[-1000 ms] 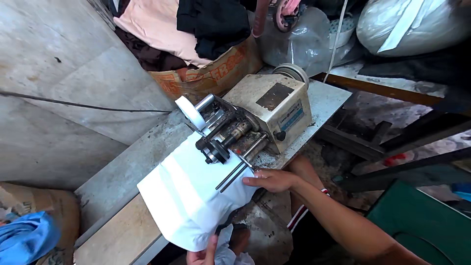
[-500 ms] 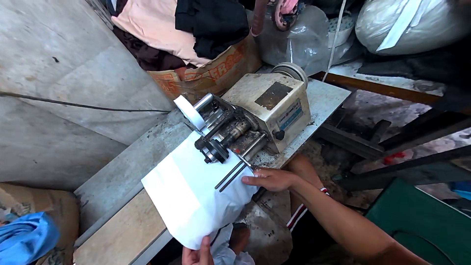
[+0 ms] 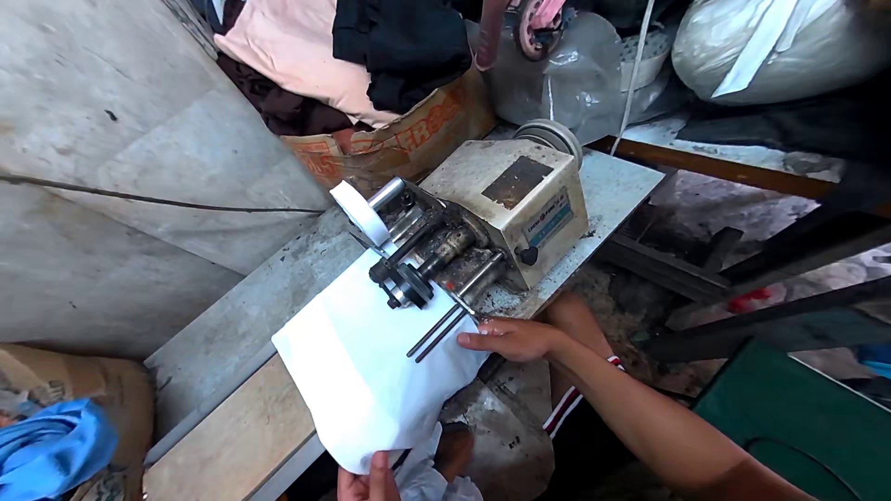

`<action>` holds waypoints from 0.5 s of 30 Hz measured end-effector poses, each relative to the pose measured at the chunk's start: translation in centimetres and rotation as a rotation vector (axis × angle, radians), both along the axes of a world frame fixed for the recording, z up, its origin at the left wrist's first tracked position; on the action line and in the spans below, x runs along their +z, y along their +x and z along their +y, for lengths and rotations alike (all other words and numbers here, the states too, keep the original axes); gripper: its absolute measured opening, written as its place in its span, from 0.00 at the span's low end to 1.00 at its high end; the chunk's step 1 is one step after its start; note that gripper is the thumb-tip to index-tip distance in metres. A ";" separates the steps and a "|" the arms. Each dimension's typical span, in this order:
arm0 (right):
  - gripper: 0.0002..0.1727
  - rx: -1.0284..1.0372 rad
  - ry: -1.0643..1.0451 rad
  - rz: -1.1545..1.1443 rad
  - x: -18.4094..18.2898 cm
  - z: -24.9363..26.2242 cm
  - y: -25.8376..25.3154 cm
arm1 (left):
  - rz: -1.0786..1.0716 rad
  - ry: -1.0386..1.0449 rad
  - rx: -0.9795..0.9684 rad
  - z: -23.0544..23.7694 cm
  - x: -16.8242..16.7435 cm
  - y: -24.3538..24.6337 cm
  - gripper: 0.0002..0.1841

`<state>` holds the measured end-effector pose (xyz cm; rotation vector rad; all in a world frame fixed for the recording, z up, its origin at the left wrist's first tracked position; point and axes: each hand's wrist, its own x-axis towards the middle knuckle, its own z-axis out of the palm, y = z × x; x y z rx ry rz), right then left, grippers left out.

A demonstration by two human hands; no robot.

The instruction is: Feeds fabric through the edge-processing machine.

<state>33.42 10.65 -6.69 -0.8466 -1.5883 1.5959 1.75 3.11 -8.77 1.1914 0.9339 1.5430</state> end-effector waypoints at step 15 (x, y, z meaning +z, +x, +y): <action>0.24 -0.024 -0.010 -0.002 -0.3 0.0 0.2 | 0.012 -0.019 -0.023 -0.1 -0.3 -0.2 0.15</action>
